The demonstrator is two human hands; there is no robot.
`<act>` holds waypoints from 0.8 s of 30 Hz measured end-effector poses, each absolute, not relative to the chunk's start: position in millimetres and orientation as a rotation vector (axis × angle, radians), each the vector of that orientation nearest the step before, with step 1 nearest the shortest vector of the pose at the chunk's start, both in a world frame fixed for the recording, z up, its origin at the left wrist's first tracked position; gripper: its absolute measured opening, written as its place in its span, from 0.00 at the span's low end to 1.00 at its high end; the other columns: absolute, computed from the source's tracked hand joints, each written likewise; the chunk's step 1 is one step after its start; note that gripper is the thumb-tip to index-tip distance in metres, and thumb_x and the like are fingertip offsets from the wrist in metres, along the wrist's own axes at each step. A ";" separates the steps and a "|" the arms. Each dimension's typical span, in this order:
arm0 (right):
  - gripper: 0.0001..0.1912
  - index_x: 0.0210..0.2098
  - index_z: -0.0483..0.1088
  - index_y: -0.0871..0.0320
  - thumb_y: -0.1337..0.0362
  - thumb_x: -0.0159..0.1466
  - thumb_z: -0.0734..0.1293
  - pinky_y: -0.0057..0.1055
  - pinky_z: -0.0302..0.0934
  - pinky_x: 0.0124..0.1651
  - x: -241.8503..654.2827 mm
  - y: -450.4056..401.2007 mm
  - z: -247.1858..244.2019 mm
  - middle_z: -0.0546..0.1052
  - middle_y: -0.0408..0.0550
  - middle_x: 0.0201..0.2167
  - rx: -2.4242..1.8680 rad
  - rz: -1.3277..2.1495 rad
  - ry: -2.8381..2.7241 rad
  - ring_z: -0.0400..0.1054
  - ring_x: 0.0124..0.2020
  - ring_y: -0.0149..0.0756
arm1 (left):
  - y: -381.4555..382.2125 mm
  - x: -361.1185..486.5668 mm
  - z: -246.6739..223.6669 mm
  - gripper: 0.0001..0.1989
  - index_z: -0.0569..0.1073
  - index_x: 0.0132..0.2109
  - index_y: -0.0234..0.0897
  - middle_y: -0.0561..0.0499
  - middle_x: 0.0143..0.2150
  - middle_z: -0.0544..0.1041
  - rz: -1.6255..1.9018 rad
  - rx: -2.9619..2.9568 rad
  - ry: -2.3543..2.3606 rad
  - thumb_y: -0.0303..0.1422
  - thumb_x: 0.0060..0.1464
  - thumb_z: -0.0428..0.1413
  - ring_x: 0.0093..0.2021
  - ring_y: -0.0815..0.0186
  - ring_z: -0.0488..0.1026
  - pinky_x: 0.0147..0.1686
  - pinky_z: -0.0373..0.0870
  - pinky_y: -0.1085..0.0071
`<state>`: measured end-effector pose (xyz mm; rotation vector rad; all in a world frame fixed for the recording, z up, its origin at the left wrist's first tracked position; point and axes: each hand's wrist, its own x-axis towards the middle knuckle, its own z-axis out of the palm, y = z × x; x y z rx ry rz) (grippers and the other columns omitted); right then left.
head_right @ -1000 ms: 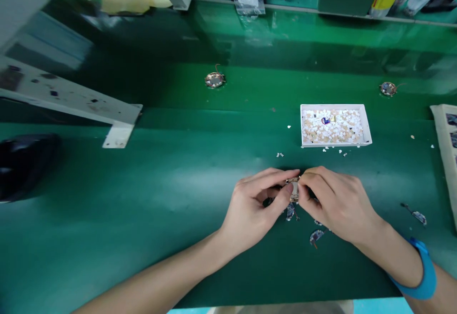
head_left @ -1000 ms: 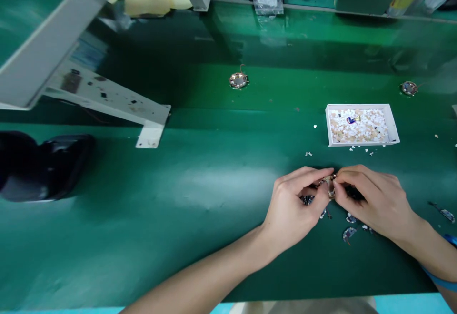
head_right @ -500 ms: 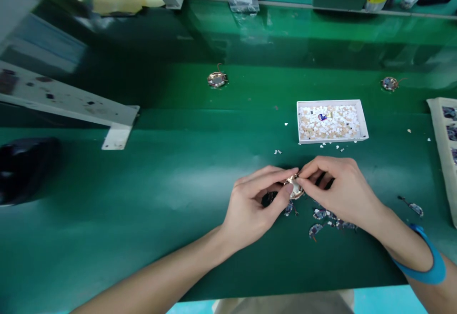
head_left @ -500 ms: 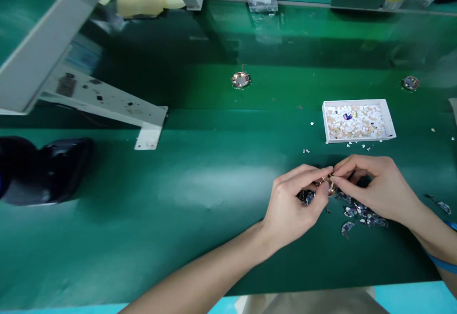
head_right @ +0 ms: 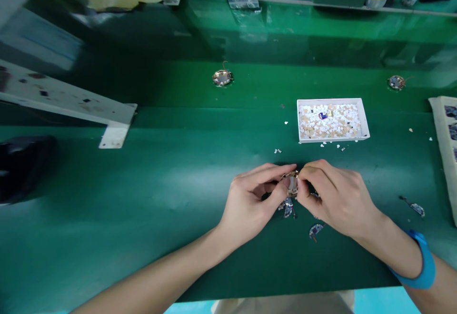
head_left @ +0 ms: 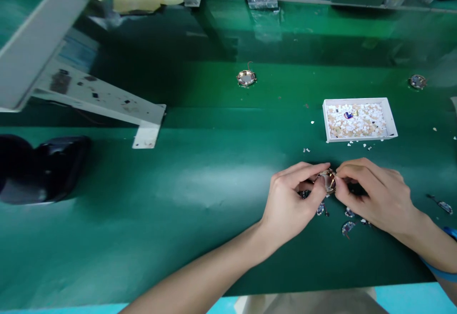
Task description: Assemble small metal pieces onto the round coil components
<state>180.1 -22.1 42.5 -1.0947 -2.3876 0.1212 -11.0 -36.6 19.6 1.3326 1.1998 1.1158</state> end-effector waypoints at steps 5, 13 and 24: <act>0.06 0.44 0.70 0.55 0.72 0.71 0.67 0.32 0.70 0.38 179.8 -22.2 41.4 0.82 0.46 0.42 -1.078 0.175 -2.393 0.79 0.38 0.35 | -37.1 -10.6 19.9 0.12 0.85 0.48 0.34 0.46 0.39 0.84 1.148 1.328 1.207 0.27 0.60 0.60 0.32 0.70 0.80 0.30 0.81 0.80; 0.05 0.43 0.71 0.55 0.72 0.72 0.66 0.32 0.70 0.34 180.1 -22.8 37.3 0.82 0.46 0.41 -1.113 0.174 -2.412 0.79 0.36 0.34 | -40.5 -10.0 17.6 0.11 0.84 0.49 0.31 0.45 0.40 0.83 1.160 1.369 1.167 0.26 0.61 0.60 0.32 0.70 0.81 0.30 0.82 0.80; 0.07 0.41 0.72 0.54 0.61 0.68 0.74 0.23 0.69 0.25 184.6 -7.9 53.7 0.78 0.40 0.29 -1.336 1.311 -1.818 0.74 0.24 0.30 | -39.5 -15.5 22.0 0.12 0.83 0.49 0.34 0.48 0.38 0.84 1.206 1.542 1.071 0.22 0.59 0.61 0.33 0.71 0.80 0.36 0.80 0.76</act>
